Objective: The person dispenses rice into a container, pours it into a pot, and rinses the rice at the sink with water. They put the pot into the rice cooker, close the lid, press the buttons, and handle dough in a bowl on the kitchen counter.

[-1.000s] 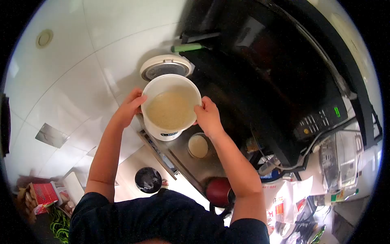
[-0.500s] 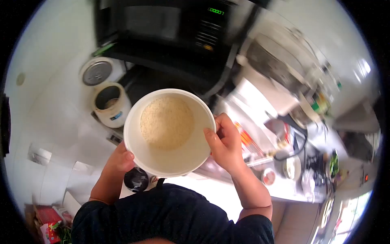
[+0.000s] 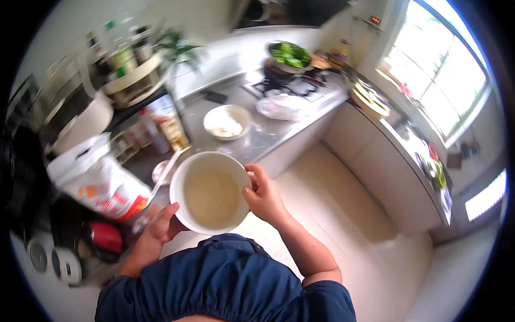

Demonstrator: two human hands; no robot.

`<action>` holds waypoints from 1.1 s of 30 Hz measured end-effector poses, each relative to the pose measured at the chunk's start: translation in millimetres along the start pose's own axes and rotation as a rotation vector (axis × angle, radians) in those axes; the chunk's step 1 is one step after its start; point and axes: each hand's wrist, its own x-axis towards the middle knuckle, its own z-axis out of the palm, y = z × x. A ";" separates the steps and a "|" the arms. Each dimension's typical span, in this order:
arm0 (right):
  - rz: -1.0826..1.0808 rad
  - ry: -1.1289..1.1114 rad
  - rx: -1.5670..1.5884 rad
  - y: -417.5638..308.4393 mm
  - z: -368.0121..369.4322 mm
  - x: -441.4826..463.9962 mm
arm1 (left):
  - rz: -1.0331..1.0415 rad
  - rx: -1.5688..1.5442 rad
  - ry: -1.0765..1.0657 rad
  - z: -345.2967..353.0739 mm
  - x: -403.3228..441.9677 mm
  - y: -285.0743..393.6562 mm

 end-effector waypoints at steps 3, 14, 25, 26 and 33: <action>0.059 0.208 -0.055 37.1 -74.3 -11.0 | -0.179 0.435 0.060 41.4 81.9 -23.7; 0.476 0.578 -0.203 103.3 -353.1 6.8 | -0.576 0.440 -0.202 179.9 435.8 -128.2; 0.620 1.229 0.042 191.1 -621.6 -155.8 | -0.734 0.505 -0.259 355.0 699.3 -224.8; 0.633 1.245 0.053 195.1 -655.4 -160.8 | -0.718 0.488 -0.248 376.9 719.7 -236.2; 0.591 1.107 -0.116 205.3 -894.3 -73.2 | -0.750 0.444 -0.179 507.0 853.7 -292.2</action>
